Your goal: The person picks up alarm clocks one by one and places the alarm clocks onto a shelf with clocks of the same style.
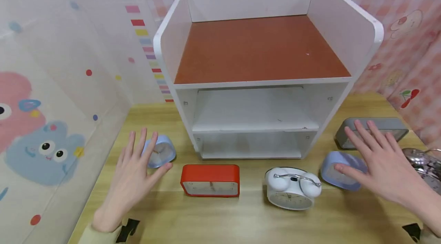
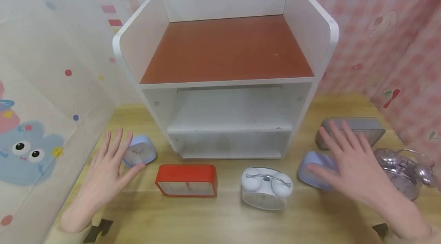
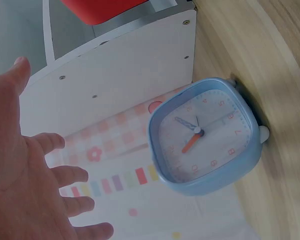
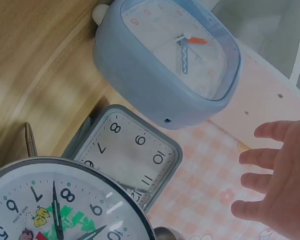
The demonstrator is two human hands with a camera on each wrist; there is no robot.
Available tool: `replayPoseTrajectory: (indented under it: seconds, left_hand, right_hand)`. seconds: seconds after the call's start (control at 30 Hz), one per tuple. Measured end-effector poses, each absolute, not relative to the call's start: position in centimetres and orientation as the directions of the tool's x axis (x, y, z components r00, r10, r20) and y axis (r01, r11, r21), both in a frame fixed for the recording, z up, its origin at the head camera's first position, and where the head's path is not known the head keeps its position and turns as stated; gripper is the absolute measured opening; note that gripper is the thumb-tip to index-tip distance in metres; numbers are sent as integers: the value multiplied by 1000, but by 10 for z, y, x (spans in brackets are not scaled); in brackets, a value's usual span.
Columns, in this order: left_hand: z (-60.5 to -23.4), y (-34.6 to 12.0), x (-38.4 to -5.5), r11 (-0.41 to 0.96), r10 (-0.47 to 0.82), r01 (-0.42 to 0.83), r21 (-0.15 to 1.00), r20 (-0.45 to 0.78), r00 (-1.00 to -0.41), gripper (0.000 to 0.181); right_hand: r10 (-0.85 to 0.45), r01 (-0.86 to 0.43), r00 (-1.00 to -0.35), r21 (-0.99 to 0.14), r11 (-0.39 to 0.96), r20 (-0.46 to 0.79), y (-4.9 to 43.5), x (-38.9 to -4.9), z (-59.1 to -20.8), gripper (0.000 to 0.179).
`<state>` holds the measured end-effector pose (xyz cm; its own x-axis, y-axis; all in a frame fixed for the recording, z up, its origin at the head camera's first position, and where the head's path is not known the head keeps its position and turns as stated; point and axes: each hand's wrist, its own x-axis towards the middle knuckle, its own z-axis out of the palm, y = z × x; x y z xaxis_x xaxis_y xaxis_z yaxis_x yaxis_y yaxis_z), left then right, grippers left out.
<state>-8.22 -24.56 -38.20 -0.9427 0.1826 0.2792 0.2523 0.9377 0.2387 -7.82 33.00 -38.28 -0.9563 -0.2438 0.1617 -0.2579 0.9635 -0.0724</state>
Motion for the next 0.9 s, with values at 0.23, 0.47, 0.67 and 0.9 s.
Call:
replayPoseTrajectory:
  seconds: [0.23, 0.47, 0.67, 0.9]
  left_hand:
    - [-381, -247, -80, 937, 184, 253, 242, 276, -944, 90]
    - [-375, -249, -81, 917, 178, 262, 302, 279, -944, 92]
    - [-365, -246, -87, 849, 170, 320, 420, 358, -918, 89]
    - [-358, -239, -103, 754, 150, 410, 513, 474, -868, 83]
  right_hand:
    - [-244, -257, -955, -61, 965, 169, 331, -77, -380, 109]
    - [-233, -249, -953, -64, 966, 196, 336, -71, -378, 111]
    - [-222, -246, -940, -65, 967, 259, 350, -67, -373, 110]
    - [-163, -233, -900, -129, 964, 405, 368, -63, -371, 113]
